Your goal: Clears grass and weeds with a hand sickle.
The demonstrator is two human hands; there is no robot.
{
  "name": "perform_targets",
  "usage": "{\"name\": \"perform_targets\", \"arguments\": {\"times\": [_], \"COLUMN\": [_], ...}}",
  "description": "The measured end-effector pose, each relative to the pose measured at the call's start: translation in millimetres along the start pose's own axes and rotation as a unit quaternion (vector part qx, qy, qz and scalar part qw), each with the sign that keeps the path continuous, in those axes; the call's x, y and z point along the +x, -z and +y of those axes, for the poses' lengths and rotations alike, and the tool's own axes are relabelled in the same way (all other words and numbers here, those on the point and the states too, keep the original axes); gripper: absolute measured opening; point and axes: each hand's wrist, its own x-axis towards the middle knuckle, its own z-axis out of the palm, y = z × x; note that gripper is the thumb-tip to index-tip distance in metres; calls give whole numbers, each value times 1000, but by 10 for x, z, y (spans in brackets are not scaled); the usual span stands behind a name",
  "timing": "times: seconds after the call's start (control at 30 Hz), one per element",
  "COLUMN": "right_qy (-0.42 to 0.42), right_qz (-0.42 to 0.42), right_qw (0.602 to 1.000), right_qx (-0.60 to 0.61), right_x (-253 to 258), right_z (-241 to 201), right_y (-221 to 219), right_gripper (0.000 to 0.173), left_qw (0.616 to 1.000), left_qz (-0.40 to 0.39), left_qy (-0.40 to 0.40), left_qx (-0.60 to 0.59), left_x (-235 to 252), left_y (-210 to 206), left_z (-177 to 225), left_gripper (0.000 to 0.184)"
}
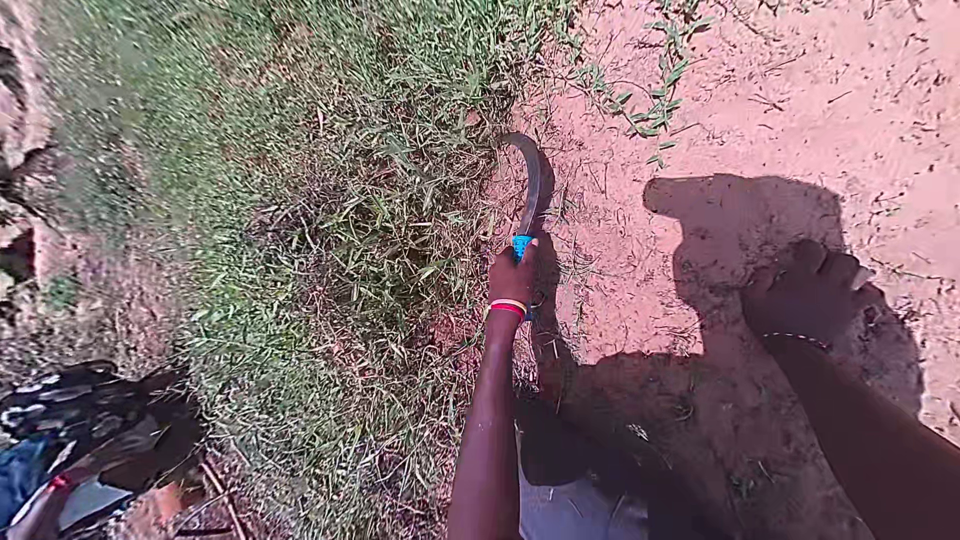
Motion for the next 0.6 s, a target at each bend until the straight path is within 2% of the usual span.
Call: {"name": "perform_targets", "arguments": {"times": [0.17, 0.3, 0.37, 0.43, 0.6], "right_qy": [-5, -6, -7, -10, -15], "right_qz": [-7, -6, -5, -11, -3], "right_qw": [1000, 1000, 1000, 1000, 1000], "right_qx": [-4, 0, 0, -1, -4], "right_x": [6, 2, 1, -12, -5], "right_z": [-16, -5, 1, -6, -9], "right_y": [0, -3, -15, -10, -22], "right_gripper": [64, 64, 64, 64, 63], "left_qw": [998, 996, 994, 995, 999], "left_qz": [15, 24, 17, 12, 39], "left_qy": [-2, -61, -71, -57, 3], "left_qx": [60, 62, 83, 85, -12], "left_x": [-86, -328, -318, -124, 790], "left_y": [-62, -198, -176, -78, 285], "left_z": [-198, -447, -415, -312, -213], "left_gripper": [54, 56, 57, 59, 68]}}
